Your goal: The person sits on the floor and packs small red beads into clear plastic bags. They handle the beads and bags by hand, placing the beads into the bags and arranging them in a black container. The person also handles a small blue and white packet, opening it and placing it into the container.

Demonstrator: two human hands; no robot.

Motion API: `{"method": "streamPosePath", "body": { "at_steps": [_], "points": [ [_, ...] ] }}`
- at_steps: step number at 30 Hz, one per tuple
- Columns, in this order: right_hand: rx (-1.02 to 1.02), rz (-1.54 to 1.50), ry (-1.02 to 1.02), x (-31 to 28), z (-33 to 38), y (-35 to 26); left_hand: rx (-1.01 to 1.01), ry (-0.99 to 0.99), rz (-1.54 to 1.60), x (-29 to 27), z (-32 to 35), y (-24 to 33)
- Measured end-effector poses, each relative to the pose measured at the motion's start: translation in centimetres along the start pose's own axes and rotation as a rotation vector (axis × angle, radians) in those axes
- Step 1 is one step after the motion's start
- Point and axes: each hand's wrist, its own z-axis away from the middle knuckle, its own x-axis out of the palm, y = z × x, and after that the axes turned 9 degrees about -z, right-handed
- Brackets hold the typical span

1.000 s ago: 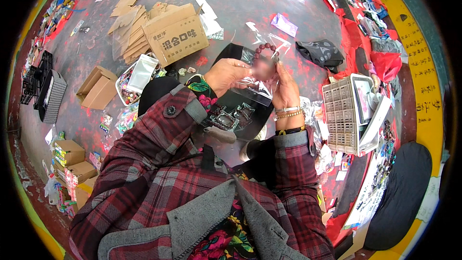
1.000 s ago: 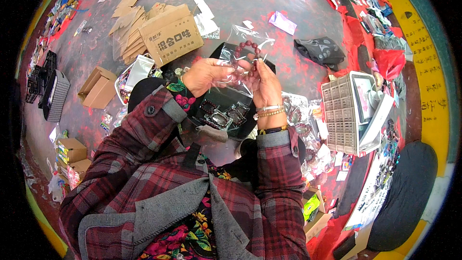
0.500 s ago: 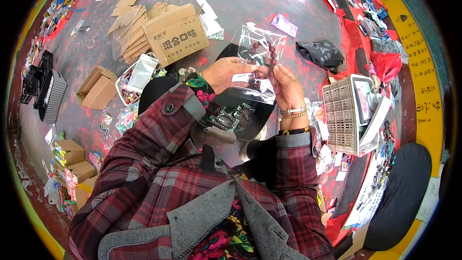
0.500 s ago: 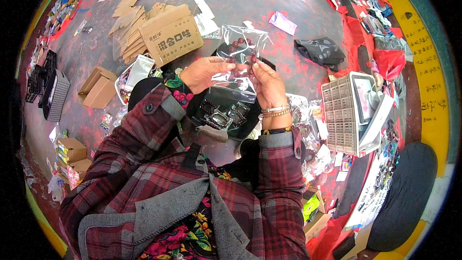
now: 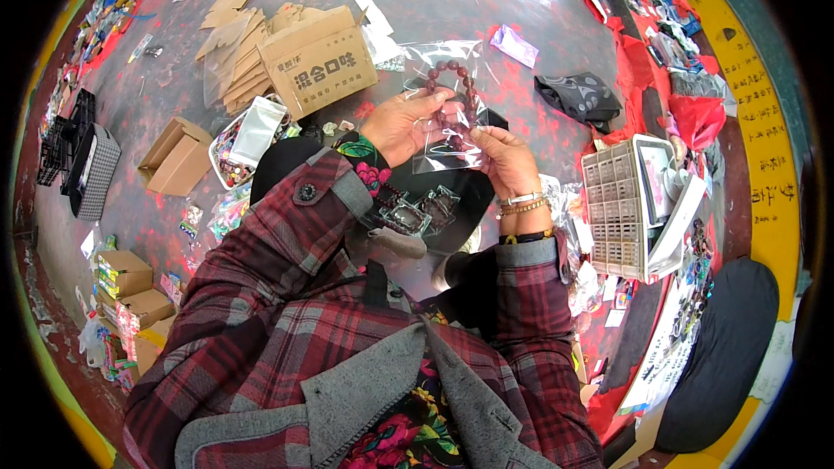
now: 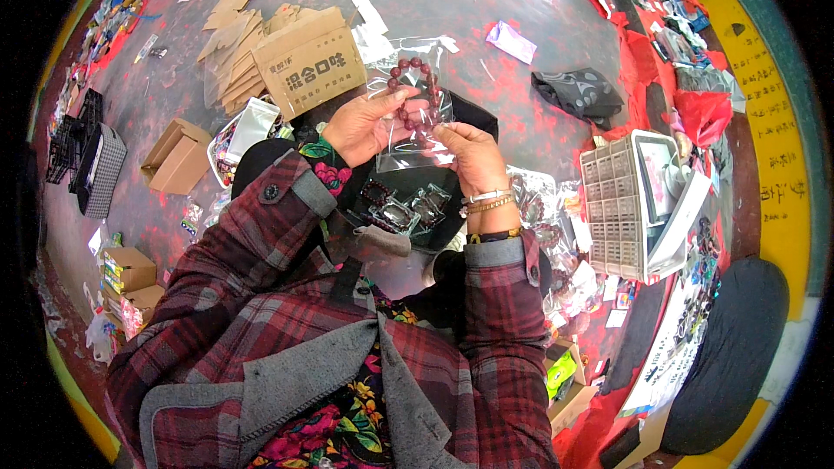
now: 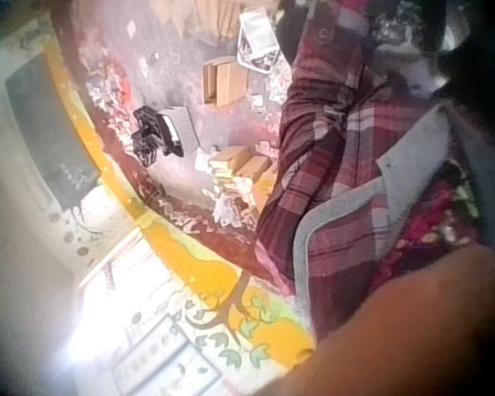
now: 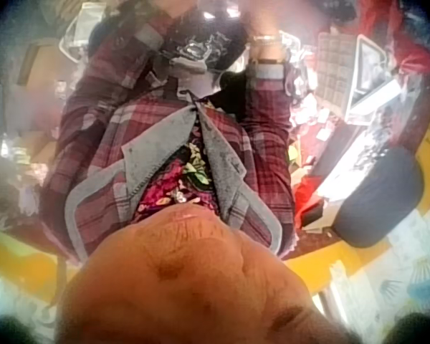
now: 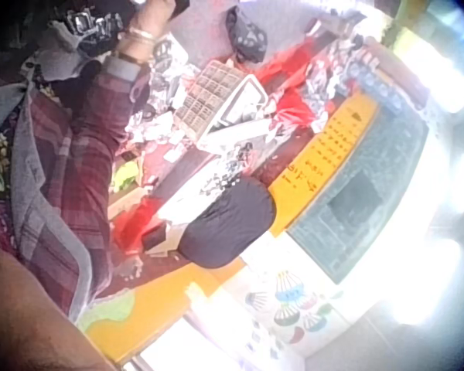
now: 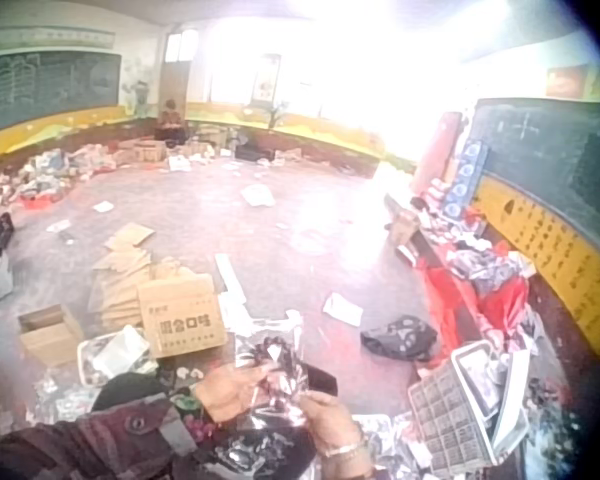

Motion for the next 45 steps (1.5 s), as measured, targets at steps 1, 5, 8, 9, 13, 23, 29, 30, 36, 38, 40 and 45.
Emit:
{"method": "streamPosePath", "body": {
  "at_steps": [1, 5, 8, 9, 13, 23, 29, 30, 36, 38, 40, 45],
  "points": [
    [-0.005, 0.01, 0.011, -0.1, -0.2, 0.1, -0.002, 0.0, 0.003, 0.0, 0.0, 0.0],
    [-0.035, 0.053, 0.033, 0.0, 0.0, 0.0, 0.015, -0.13, 0.013, 0.2, -0.1, 0.0],
    [-0.034, 0.11, 0.035, -0.4, -0.2, -0.1, -0.002, -0.062, -0.026, 0.6, 0.2, 0.1],
    [-0.059, 0.073, 0.046, -0.2, -0.3, -0.1, -0.01, -0.07, -0.032, 0.5, 0.2, 0.1],
    [-0.121, -0.027, 0.06, 0.2, -0.2, -0.2, -0.049, -0.121, -0.108, 1.3, 0.7, 0.5],
    [-0.096, -0.055, 0.082, 0.5, 0.1, -0.8, -0.074, -0.204, -0.092, 0.5, 0.3, -0.1],
    [-0.201, -0.103, 0.093, -1.1, -0.8, 0.3, -0.121, -0.219, -0.14, 0.7, 0.4, -0.6],
    [-0.184, -0.095, 0.109, -1.1, -0.7, 0.2, -0.119, -0.222, -0.137, 0.7, 0.4, -0.7],
    [-0.151, -0.19, 0.167, 0.5, 0.2, -0.9, -0.191, -0.194, -0.211, 0.9, 0.4, -0.8],
    [-0.179, -0.19, 0.122, -0.8, -0.4, -0.3, -0.217, -0.191, -0.255, 1.6, 0.7, -0.9],
    [-0.22, -0.182, 0.136, -0.6, -0.4, -0.1, -0.184, -0.153, -0.249, 1.8, 0.9, -0.8],
    [-0.18, -0.175, 0.119, 0.4, 0.2, -1.0, -0.173, -0.118, -0.274, 1.3, 0.7, -1.0]
  ]
}}
